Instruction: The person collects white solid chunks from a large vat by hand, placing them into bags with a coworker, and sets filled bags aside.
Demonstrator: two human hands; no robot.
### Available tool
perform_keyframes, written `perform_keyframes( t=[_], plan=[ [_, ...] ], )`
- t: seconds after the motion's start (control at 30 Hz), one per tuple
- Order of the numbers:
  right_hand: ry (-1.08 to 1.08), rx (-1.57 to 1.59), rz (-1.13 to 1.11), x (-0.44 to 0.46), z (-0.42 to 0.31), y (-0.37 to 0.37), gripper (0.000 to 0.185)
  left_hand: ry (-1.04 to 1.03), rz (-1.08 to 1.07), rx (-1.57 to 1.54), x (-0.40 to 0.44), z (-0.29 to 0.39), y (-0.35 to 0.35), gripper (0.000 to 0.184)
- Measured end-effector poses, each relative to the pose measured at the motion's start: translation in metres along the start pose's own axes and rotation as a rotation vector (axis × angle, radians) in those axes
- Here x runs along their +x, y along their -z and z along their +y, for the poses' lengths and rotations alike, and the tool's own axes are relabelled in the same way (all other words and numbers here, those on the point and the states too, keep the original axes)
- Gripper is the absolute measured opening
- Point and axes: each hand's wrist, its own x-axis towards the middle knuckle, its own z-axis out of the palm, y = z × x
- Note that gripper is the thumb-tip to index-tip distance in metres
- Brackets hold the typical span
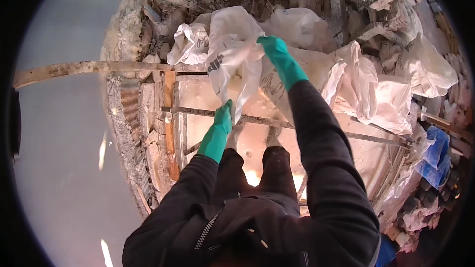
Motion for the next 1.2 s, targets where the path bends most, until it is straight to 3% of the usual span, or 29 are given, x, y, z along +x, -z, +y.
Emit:
perform_keyframes(
  t=[0.07,0.13,0.2,0.23,0.3,0.4,0.43,0.47,0.5,0.53,0.57,0.6,0.67,0.7,0.77,0.9,1.0,1.1,1.2],
  plan=[
    [0.101,-0.165,0.084,-0.052,-0.019,0.045,0.030,0.073,-0.023,-0.073,0.023,-0.004,0.003,0.030],
    [0.194,-0.065,0.174,-0.079,0.017,0.097,0.031,0.102,-0.045,-0.192,0.007,0.021,-0.014,0.031],
    [0.433,0.161,0.110,-0.177,0.025,0.153,0.038,0.157,-0.055,-0.214,0.021,0.029,-0.021,0.032],
    [0.253,0.303,0.108,-0.229,0.024,0.176,0.040,0.182,-0.062,-0.223,0.031,0.036,-0.026,0.034],
    [0.190,0.348,0.214,-0.320,0.057,0.217,0.041,0.197,-0.067,-0.178,0.039,0.053,-0.042,0.033],
    [-0.049,0.192,0.491,-0.450,0.153,0.248,0.041,0.188,-0.122,-0.097,0.055,0.057,-0.055,0.032],
    [-0.277,0.017,0.557,-0.498,0.179,0.247,0.041,0.214,-0.138,-0.079,0.047,0.060,-0.053,0.031],
    [-0.188,-0.107,0.596,-0.552,0.232,0.238,0.043,0.239,-0.156,-0.057,0.041,0.062,-0.052,0.030],
    [-0.568,-0.374,0.513,-0.595,0.256,0.227,0.041,0.233,-0.133,-0.027,0.037,0.063,-0.051,0.026],
    [-0.729,-0.257,0.609,-0.642,0.345,0.207,0.038,0.244,-0.163,-0.018,0.030,0.064,-0.047,0.025],
    [-0.575,-0.121,0.721,-0.699,0.424,0.164,0.036,0.256,-0.195,-0.012,0.021,0.068,-0.042,0.024],
    [-0.745,0.123,0.782,-0.733,0.448,0.116,0.036,0.265,-0.225,-0.013,0.018,0.075,-0.039,0.024],
    [-0.848,0.669,1.036,-0.766,0.397,-0.001,0.043,0.289,-0.332,0.047,0.031,0.083,-0.022,0.028],
    [-0.965,0.676,1.037,-0.776,0.407,-0.058,0.043,0.280,-0.401,0.097,0.029,0.090,-0.014,0.029],
    [-1.132,0.788,0.928,-0.793,0.399,-0.159,0.043,0.282,-0.543,0.188,0.035,0.101,-0.001,0.035],
    [-1.240,1.000,0.769,-0.778,0.359,-0.294,0.033,0.218,-0.499,0.451,0.011,0.148,0.022,0.058],
    [-1.217,1.130,0.843,-0.773,0.326,-0.326,0.029,-0.171,-0.525,0.459,0.006,0.177,0.030,0.052],
    [-1.190,0.988,1.088,-0.783,0.253,-0.288,0.036,-0.544,-0.570,0.629,0.004,0.196,0.020,0.048],
    [-1.127,0.878,1.173,-0.800,0.283,-0.284,0.040,-0.852,-0.728,0.794,-0.023,0.172,-0.015,0.044]
  ],
)
